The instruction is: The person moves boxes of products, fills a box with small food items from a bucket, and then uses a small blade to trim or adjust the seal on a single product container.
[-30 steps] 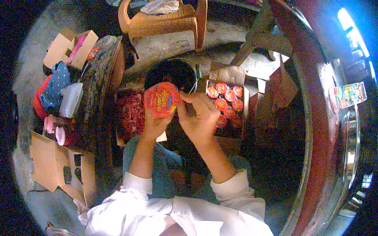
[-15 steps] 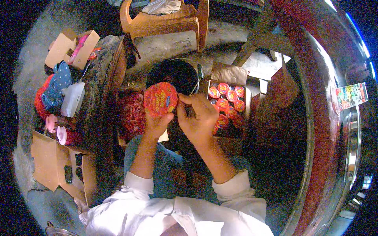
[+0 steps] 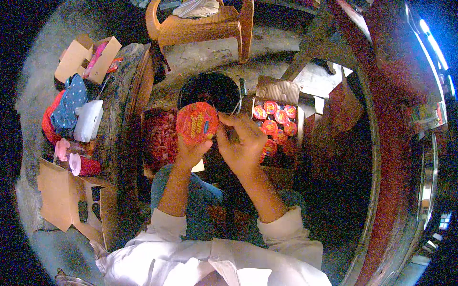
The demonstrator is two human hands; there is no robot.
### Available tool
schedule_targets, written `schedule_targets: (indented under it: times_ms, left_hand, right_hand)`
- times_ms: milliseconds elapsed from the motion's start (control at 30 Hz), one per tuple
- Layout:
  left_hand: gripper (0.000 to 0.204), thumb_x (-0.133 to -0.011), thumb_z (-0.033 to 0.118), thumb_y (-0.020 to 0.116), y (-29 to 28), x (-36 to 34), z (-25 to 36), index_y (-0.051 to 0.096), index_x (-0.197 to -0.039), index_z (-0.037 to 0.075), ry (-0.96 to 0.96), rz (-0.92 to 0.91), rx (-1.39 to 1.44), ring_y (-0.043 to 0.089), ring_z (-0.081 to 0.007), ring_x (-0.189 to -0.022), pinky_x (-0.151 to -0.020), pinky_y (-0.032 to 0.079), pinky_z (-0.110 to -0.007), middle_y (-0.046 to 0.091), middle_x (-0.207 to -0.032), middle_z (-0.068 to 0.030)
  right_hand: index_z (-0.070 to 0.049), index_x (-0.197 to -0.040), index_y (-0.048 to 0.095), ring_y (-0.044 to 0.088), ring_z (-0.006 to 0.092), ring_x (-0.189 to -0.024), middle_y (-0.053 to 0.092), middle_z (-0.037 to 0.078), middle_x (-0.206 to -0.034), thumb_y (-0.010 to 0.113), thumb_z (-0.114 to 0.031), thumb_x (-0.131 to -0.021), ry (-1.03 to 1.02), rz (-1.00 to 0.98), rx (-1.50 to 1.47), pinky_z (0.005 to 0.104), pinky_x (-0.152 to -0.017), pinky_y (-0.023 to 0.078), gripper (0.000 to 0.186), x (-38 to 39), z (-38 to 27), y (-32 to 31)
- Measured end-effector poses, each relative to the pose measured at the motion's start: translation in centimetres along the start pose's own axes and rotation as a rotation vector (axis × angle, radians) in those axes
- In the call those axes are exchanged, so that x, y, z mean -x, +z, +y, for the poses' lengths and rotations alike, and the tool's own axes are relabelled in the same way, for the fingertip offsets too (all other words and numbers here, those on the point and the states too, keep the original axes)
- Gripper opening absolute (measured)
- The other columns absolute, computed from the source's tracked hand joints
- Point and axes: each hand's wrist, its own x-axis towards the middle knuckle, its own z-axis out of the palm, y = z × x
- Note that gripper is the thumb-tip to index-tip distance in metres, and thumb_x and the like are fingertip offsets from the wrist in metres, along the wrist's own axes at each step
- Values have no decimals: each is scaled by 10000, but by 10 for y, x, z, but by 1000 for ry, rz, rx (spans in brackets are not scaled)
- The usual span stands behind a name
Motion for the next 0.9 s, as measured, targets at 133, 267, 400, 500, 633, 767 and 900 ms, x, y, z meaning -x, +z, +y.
schedule_targets:
  times_ms: [133,267,400,500,633,767,900]
  left_hand:
    - [779,-562,137,740,0,-1,2,269,-1176,49,-53,-37,26,422,-163,-1051,-907,349,-312,413,-1097,-61]
    - [774,-569,145,728,0,0,1,270,-1185,44,-13,-52,40,428,-164,-1053,-908,353,-321,407,-1124,-68]
    - [647,-663,166,670,-4,-1,-6,331,-1202,50,37,-28,2,445,-198,-1074,-925,352,-337,454,-1158,-85]
    - [531,-711,161,619,-4,-2,-2,383,-1172,43,5,-42,47,454,-189,-1065,-924,351,-330,481,-1135,-86]
    - [456,-737,157,587,-5,-4,8,426,-1147,40,84,-69,57,453,-181,-1071,-928,342,-318,496,-1128,-81]
    - [509,-698,193,626,-9,-1,-3,434,-1141,31,19,20,-68,445,-184,-1082,-935,327,-312,495,-1132,-76]
    - [620,-654,230,666,-15,0,-7,393,-1172,25,11,-19,-157,437,-190,-1087,-941,321,-320,475,-1154,-81]
  right_hand:
    - [-27,-773,601,597,229,-626,593,111,-690,638,49,-595,41,-40,-15,282,-563,469,197,-1,-1,-4]
    - [-10,-757,593,606,217,-644,598,115,-701,632,52,-610,58,-71,-18,273,-566,468,164,-7,-7,-6]
    - [-1,-719,579,600,196,-615,598,110,-683,632,48,-621,124,-32,-72,262,-543,460,121,-5,-7,-4]
    - [1,-697,569,595,190,-592,597,104,-668,634,42,-623,88,-14,-71,256,-531,456,107,-4,-8,-4]
    - [-4,-689,570,593,185,-581,593,100,-655,642,36,-619,75,-25,-53,253,-522,451,108,-2,-12,-3]
    - [-5,-703,580,582,181,-561,580,99,-642,641,40,-618,85,-58,-72,254,-511,445,114,-2,-15,-4]
    - [-5,-731,591,557,180,-531,559,100,-624,633,54,-613,45,-32,-58,258,-491,433,138,-2,-12,-1]
